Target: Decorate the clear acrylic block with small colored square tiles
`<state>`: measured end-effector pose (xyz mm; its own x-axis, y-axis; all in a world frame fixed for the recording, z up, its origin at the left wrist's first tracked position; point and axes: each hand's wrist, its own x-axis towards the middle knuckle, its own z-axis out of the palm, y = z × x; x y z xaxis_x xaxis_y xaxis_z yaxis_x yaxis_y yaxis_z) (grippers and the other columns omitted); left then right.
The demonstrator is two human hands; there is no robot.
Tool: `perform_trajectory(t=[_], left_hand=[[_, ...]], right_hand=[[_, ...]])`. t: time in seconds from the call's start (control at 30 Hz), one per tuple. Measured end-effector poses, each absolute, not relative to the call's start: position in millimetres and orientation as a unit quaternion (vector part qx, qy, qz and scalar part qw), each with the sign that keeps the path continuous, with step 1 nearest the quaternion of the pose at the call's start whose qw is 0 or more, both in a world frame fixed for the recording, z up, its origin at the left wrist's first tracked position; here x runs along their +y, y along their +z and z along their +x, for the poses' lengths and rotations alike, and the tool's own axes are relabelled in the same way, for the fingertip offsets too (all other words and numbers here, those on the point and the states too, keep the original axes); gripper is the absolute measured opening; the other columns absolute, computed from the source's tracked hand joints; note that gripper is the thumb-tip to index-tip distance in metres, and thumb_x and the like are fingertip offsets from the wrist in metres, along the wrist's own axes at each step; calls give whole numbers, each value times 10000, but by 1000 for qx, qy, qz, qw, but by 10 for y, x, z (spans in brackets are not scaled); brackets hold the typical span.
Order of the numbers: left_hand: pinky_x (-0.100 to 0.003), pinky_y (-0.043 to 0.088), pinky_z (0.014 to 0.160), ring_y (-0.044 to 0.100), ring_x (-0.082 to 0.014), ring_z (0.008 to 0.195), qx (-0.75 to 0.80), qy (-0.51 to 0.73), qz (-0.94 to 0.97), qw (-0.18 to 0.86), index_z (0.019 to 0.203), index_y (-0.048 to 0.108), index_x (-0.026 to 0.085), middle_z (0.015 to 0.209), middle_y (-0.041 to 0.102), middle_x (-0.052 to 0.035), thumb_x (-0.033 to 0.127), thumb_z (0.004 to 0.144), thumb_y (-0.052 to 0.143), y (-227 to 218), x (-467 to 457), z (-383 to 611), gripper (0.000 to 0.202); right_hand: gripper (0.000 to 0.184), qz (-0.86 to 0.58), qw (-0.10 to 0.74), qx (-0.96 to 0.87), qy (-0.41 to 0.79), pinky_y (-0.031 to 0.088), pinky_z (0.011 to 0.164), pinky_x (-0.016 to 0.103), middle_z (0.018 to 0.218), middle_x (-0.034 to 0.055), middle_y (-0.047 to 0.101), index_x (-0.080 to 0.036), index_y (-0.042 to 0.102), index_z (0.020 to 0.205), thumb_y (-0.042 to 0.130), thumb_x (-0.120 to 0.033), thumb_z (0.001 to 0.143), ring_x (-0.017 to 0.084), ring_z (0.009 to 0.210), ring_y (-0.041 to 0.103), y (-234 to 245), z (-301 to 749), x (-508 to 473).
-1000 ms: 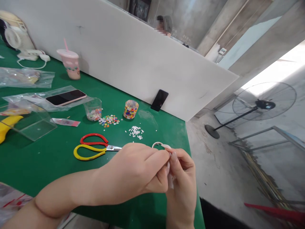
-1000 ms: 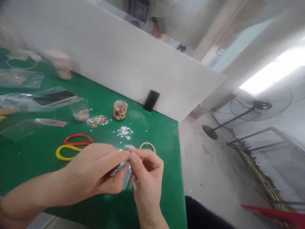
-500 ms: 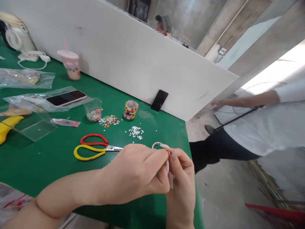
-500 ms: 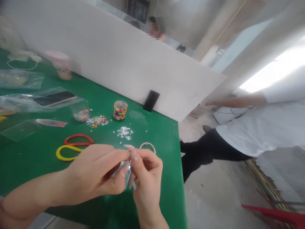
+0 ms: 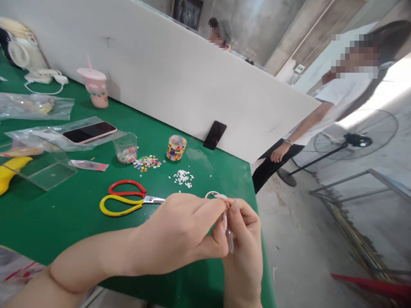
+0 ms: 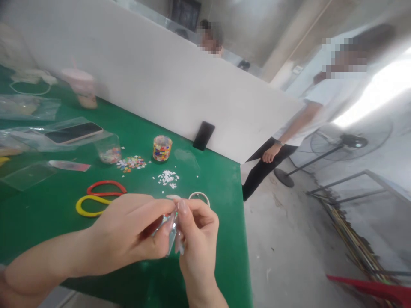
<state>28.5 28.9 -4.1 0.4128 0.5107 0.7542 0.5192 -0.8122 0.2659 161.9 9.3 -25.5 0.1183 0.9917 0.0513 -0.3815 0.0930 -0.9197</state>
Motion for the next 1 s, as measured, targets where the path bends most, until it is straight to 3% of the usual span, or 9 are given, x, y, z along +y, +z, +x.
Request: perform_trajectory(t=[0.2,0.57,0.67,0.87,1.0], left_hand=[[-242,342,433,406,-101,442,-298,-459,-837,-12,720,612,148,514,485,61,101,826,423,-37,294,272,221],[-183,235,386,317,-55,369,-296,-407,-850,-156,721,514,198,487,374,113,92,749,446,12,291,239,129],[-198,261,401,338,-69,390,-302,-398,-856,-135,711,517,199,497,411,98,109,797,407,21,297,243,167],[-239,323,437,424,-90,427,-303,-406,-860,-67,682,535,193,518,521,70,126,869,390,-47,306,263,245],[-253,348,436,440,-101,430,-311,-428,-848,-5,658,532,194,500,509,63,117,867,395,-66,291,277,261]], right_hand=[[253,-389,639,-365,554,257,363,184,450,-66,434,-241,716,619,765,-420,791,65,399,329,-280,1631,70],[209,-397,641,-380,535,229,348,189,480,-51,549,-261,767,670,786,-448,758,59,398,332,-242,1631,87],[167,-385,640,-384,542,200,333,192,446,-63,520,-286,784,699,779,-437,771,51,366,307,-250,1631,87],[118,-399,640,-387,531,235,324,201,523,-40,628,-318,798,718,797,-431,751,58,355,334,-259,1623,79],[174,-417,635,-387,523,247,326,208,439,-53,535,-289,777,679,795,-450,744,71,349,335,-251,1620,78]])
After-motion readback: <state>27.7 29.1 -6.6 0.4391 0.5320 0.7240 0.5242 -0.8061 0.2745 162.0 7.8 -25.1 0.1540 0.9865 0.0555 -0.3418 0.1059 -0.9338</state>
